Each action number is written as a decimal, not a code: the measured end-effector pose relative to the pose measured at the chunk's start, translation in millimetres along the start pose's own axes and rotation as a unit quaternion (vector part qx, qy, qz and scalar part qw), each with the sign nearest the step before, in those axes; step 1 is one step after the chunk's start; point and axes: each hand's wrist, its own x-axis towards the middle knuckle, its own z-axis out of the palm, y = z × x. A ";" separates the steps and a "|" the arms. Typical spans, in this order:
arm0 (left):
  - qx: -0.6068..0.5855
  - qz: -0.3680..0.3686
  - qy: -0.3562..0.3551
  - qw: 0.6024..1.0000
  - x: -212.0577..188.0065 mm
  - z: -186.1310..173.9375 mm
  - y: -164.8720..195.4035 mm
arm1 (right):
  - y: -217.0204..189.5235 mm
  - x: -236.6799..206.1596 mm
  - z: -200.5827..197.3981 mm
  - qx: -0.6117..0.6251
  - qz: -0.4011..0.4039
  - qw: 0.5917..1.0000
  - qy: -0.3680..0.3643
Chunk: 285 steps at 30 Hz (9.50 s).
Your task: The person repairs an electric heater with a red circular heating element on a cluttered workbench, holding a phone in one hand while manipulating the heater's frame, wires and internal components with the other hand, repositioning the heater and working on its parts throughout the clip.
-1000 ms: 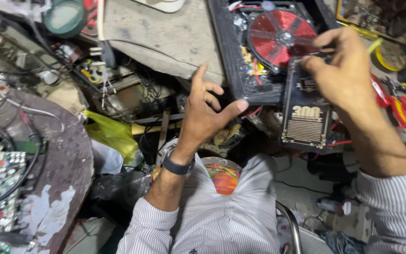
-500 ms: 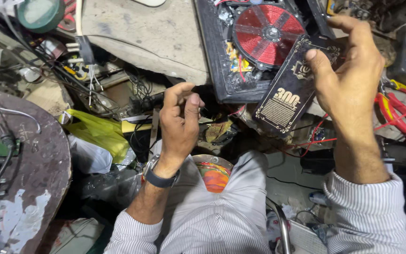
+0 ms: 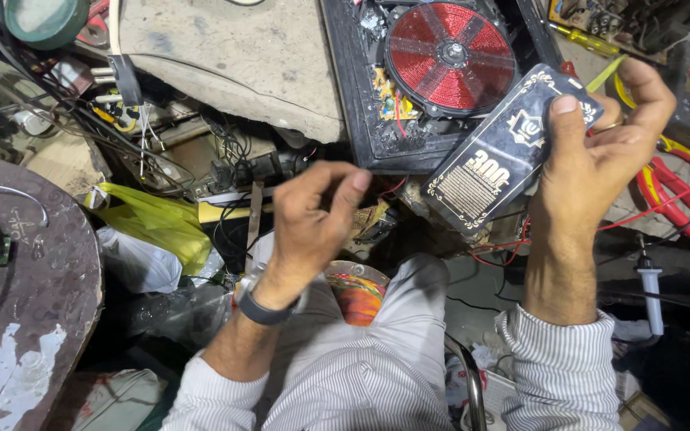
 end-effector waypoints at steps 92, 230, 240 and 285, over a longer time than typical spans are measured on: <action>0.247 0.268 -0.457 0.812 184.4 -3.3 -14.8 | 45.1 6.7 -6.1 -0.036 0.047 0.998 -0.022; 0.142 0.132 -0.584 0.788 204.8 7.6 -16.1 | 44.6 11.7 -8.4 -0.015 0.054 0.997 -0.060; 0.199 0.070 -0.553 0.806 217.4 7.2 -10.8 | 47.7 12.4 -8.8 -0.013 0.054 0.997 -0.057; 0.257 0.278 -0.480 0.791 181.8 3.0 -0.5 | 49.5 9.3 -9.7 -0.030 0.070 0.996 -0.045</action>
